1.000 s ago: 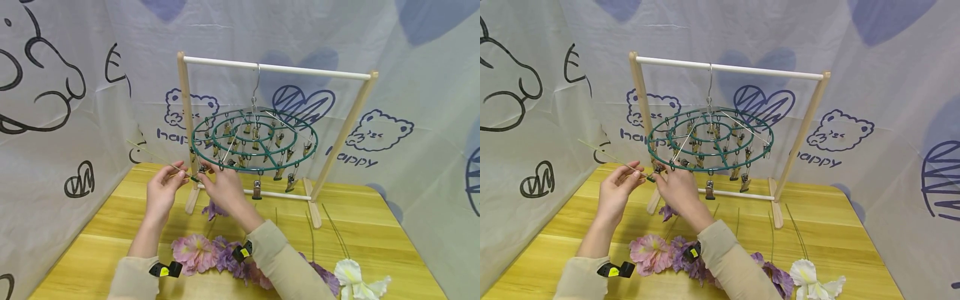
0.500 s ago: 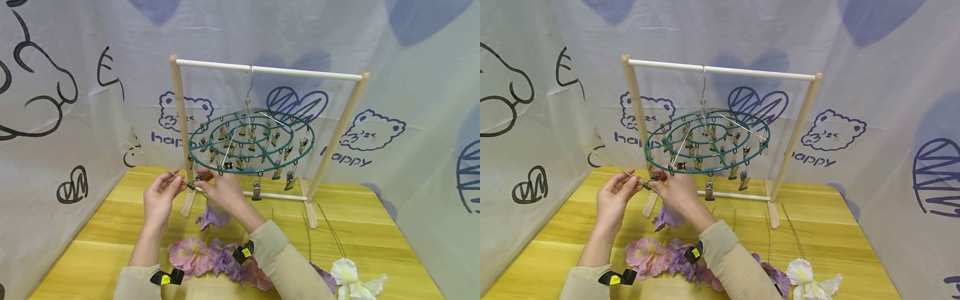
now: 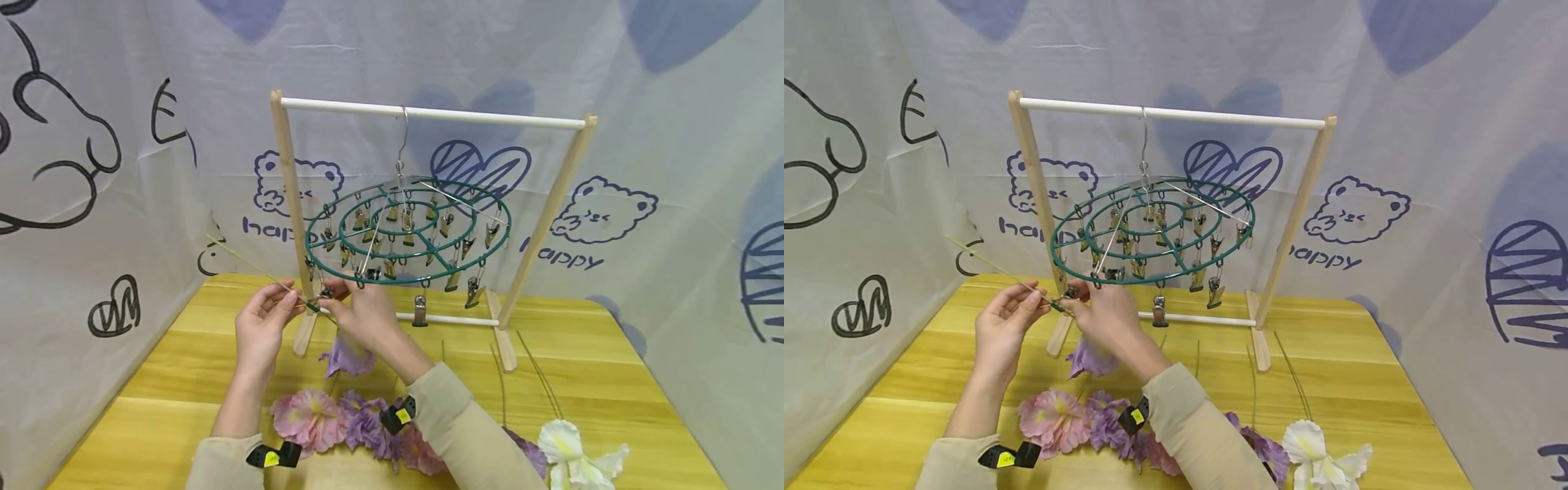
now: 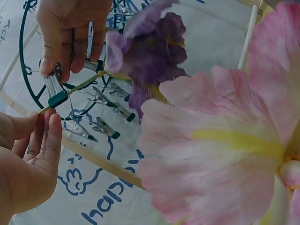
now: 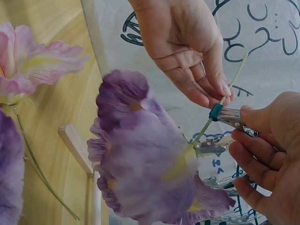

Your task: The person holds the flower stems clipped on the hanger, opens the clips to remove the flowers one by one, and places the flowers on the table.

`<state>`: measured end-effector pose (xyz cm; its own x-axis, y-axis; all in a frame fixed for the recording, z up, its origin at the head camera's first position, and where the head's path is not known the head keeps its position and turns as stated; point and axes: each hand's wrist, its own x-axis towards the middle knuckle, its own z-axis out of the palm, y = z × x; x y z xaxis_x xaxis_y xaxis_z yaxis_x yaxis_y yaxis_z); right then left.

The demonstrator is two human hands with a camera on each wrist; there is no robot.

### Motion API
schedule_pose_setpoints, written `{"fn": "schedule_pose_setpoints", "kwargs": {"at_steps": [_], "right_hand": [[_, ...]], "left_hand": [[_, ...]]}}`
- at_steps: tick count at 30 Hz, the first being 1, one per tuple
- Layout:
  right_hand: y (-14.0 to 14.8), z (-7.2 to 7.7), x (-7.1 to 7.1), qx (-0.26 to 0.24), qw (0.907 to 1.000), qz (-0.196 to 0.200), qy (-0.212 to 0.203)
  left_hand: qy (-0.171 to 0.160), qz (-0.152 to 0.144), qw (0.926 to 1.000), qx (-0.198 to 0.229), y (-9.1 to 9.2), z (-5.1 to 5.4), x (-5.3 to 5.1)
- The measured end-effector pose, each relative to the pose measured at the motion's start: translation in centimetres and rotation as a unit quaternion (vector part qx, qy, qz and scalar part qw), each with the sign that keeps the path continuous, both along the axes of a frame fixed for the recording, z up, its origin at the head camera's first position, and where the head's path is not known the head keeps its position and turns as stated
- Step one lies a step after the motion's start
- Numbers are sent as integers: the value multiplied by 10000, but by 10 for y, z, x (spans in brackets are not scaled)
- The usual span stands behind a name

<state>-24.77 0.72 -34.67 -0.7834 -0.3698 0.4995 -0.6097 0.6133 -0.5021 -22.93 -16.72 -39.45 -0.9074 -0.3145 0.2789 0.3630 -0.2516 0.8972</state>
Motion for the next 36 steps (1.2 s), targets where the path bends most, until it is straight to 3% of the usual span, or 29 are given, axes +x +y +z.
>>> {"fn": "schedule_pose_setpoints", "kwargs": {"at_steps": [28,36], "right_hand": [[-1,2,1,-119,9999,46,-22],[-2,6,5,-596,9960,-48,-658]], "left_hand": [[74,29,9998,158,0,2,-1],[148,127,9996,180,-6,8,-1]]}}
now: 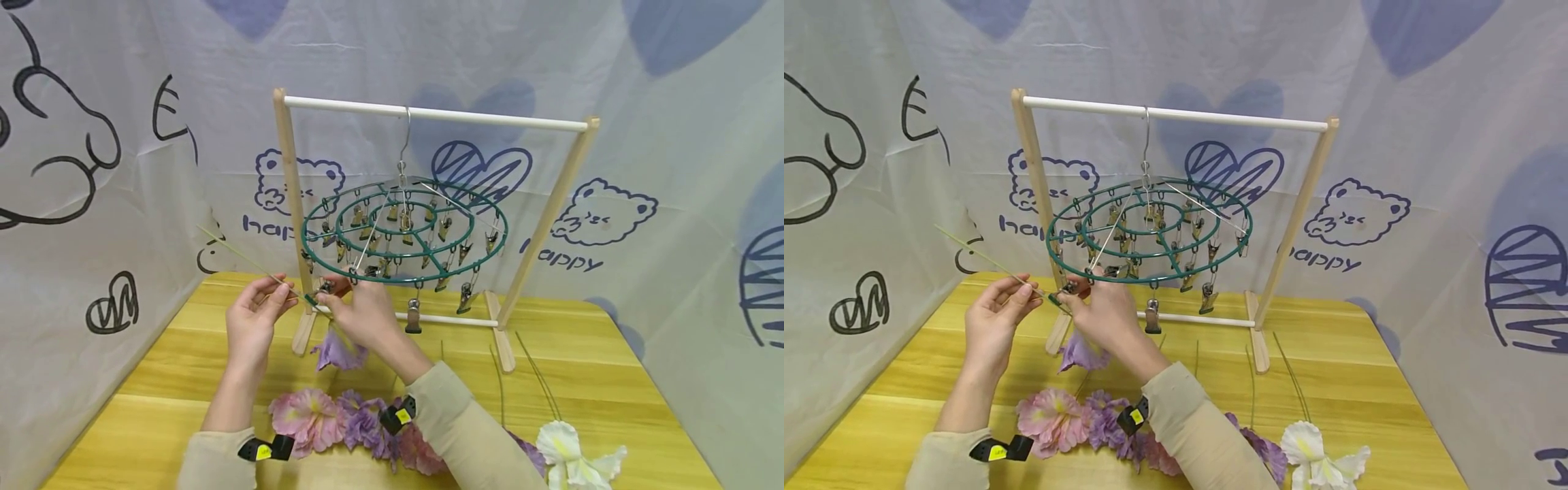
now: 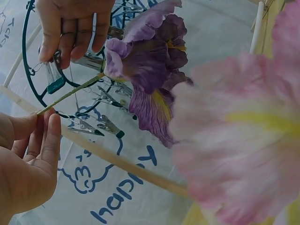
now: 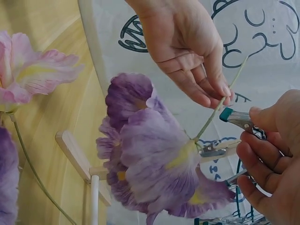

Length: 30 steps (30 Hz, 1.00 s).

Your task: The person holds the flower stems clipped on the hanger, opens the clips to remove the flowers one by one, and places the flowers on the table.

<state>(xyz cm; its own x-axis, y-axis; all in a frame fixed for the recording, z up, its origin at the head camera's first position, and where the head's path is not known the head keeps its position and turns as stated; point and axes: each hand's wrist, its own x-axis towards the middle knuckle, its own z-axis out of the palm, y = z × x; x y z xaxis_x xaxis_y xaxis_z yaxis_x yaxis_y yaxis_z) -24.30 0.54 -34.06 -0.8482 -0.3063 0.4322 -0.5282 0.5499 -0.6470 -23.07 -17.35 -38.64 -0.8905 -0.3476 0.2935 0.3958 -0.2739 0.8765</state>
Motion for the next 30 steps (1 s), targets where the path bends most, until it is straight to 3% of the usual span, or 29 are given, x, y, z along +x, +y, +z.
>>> {"fn": "schedule_pose_setpoints", "kwargs": {"at_steps": [5,12,17,30], "right_hand": [[0,2,0,-369,9991,23,-186],[1,0,-2,-981,9947,319,-13],[0,-1,-3,-1138,9926,412,75],[2,-2,-2,-1157,9923,451,-47]], "left_hand": [[103,68,9998,-160,-6,7,1],[98,127,9992,-357,-16,16,4],[107,172,9980,-592,-25,22,5],[159,-280,9949,-961,-52,34,16]]}}
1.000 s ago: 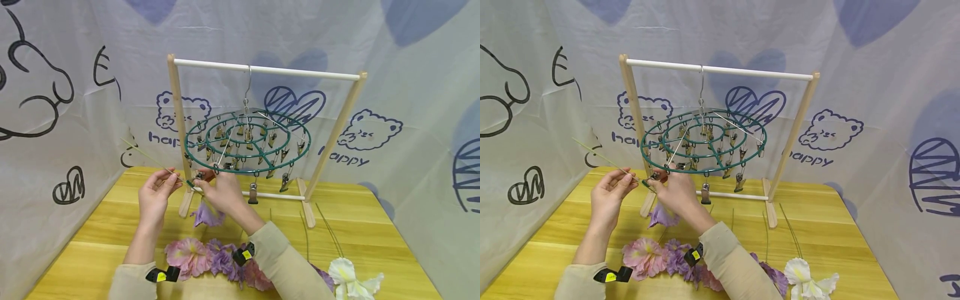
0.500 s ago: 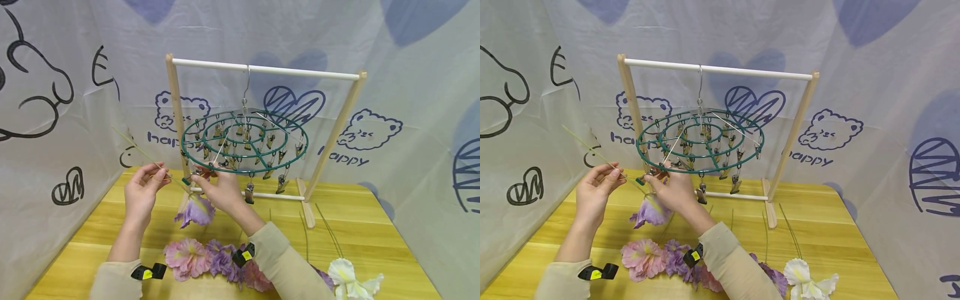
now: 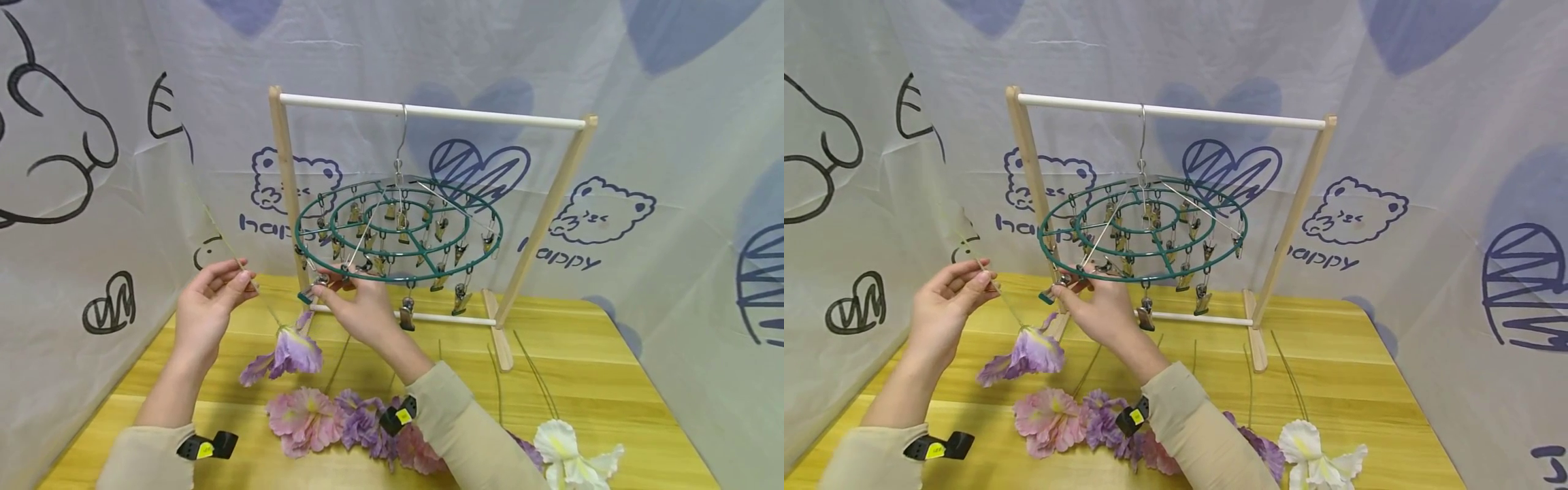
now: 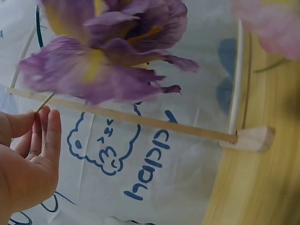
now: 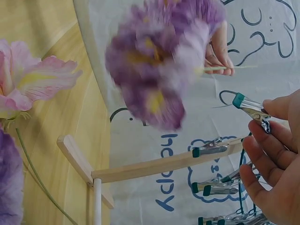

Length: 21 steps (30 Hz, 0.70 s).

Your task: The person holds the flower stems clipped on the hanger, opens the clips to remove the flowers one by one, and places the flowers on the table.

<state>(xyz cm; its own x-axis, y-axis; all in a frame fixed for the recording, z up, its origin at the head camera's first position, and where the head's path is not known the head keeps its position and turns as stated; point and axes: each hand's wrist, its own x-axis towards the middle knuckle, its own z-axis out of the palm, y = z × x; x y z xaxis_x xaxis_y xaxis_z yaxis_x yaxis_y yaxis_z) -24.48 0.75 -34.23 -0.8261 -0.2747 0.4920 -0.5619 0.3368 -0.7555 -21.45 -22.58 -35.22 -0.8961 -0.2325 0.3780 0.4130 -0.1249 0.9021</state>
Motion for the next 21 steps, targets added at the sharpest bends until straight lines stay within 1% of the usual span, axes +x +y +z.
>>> {"fn": "schedule_pose_setpoints", "kwargs": {"at_steps": [3,5,8,10,13,16,21], "right_hand": [[0,-1,1,43,9999,-29,-126],[0,-1,1,71,9998,-42,-169],[1,-2,0,92,9997,-53,-214],[1,-3,-1,108,9997,-60,-220],[2,-4,-1,122,9996,-60,-253],[3,-4,-1,119,9996,-31,-245],[3,-6,-2,95,9997,24,-228]], "left_hand": [[-106,-99,9998,-136,-6,-1,2],[-195,-130,9993,-302,-9,-2,4],[-318,-151,9969,-699,-14,-5,6],[-427,-140,9939,-1008,-17,-7,7],[-632,-106,9860,-1541,-22,-10,9],[-835,-88,9751,-2050,-26,-15,13],[-1108,-225,9608,-2531,-32,-26,17]]}}
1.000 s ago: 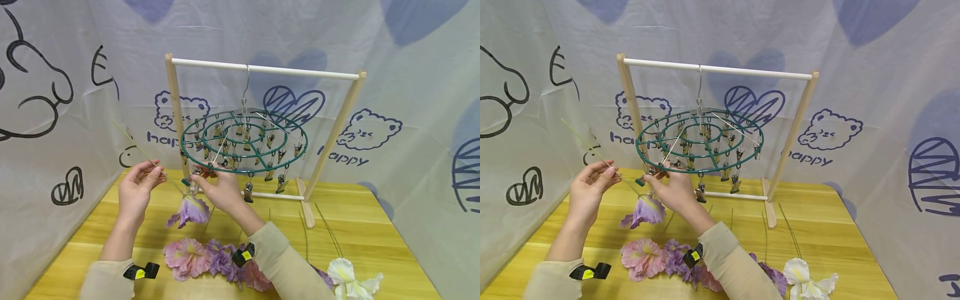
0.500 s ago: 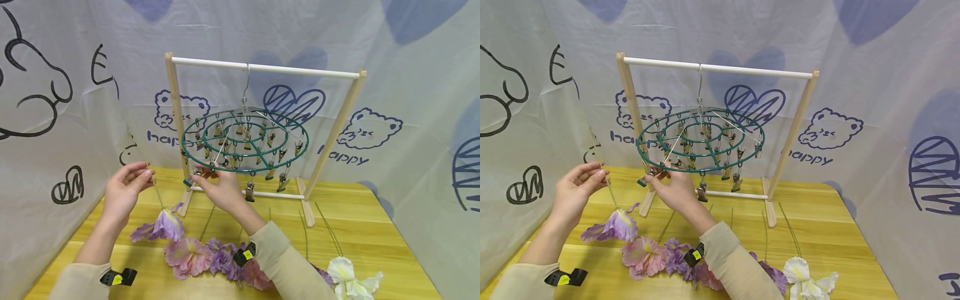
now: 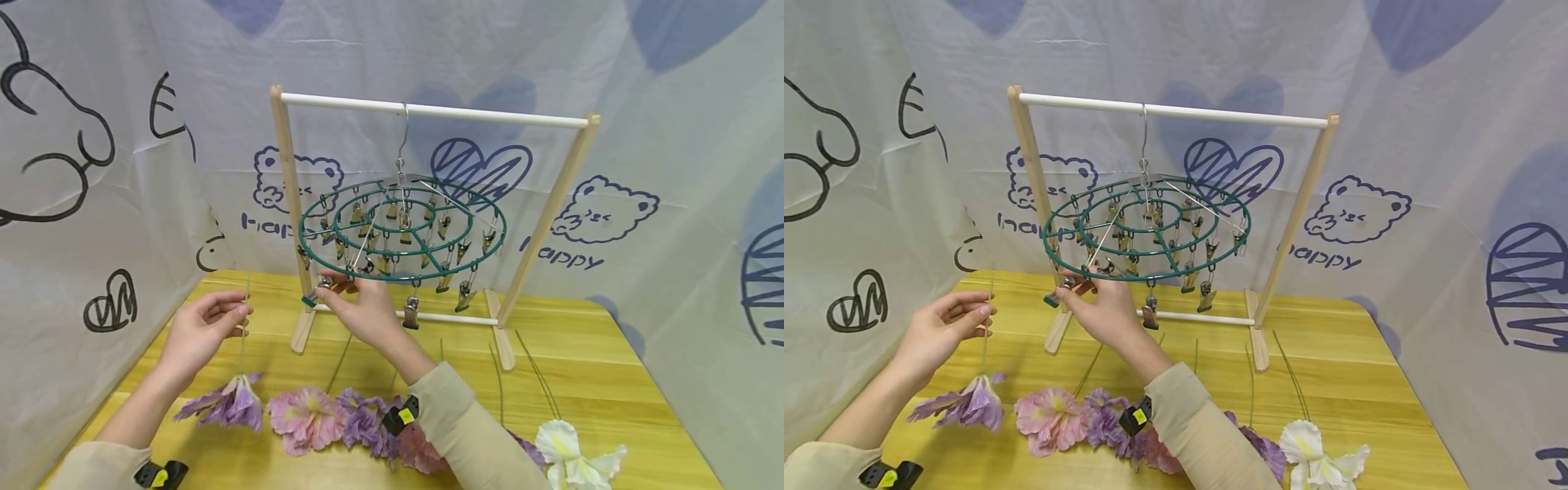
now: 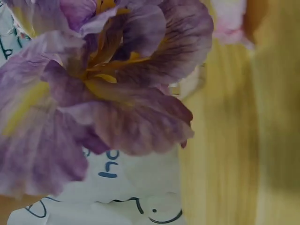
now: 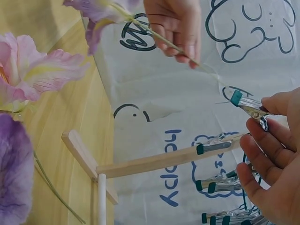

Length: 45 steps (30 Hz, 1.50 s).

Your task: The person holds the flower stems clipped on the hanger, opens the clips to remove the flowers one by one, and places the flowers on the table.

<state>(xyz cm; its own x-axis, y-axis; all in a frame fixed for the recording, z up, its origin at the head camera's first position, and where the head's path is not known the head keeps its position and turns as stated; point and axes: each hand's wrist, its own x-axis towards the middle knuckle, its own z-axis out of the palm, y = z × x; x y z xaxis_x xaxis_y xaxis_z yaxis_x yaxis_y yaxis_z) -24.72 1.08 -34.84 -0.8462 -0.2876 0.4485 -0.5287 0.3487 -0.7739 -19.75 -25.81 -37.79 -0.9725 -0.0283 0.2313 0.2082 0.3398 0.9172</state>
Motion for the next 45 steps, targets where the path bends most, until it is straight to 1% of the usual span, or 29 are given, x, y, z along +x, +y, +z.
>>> {"fn": "schedule_pose_setpoints", "kwargs": {"at_steps": [6,12,15,19,23,28,30,33,37,39,41,45], "right_hand": [[1,0,-1,-32,10000,42,-82],[2,-1,-1,-5,10000,70,36],[2,-1,0,-14,10000,75,-37],[3,-1,1,-47,9998,99,-190],[4,-1,1,-50,9998,92,-192],[5,-1,1,-46,9998,62,-182],[5,-1,1,-55,9998,66,-164],[5,-1,1,-65,9998,79,-152],[6,0,2,-48,9998,61,-188],[6,0,1,-42,9998,43,-203],[6,0,1,-45,9998,34,-210],[6,0,1,-94,9997,62,-228]], "left_hand": [[-375,-147,9984,-388,-4,-13,-2],[-625,-274,9953,-687,-10,-27,-4],[-740,-318,9928,-890,-13,-34,-6],[-984,-406,9882,-1105,-18,-43,-10],[-1279,-594,9832,-1159,-23,-51,-14],[-1630,-822,9752,-1250,-29,-58,-18],[-1733,-893,9718,-1324,-31,-61,-20],[-1879,-950,9687,-1318,-33,-64,-23],[-1986,-985,9656,-1361,-34,-70,-28],[-1984,-1003,9640,-1460,-34,-72,-29],[-1998,-1013,9618,-1573,-35,-74,-31],[-2109,-1008,9587,-1621,-35,-79,-32]]}}
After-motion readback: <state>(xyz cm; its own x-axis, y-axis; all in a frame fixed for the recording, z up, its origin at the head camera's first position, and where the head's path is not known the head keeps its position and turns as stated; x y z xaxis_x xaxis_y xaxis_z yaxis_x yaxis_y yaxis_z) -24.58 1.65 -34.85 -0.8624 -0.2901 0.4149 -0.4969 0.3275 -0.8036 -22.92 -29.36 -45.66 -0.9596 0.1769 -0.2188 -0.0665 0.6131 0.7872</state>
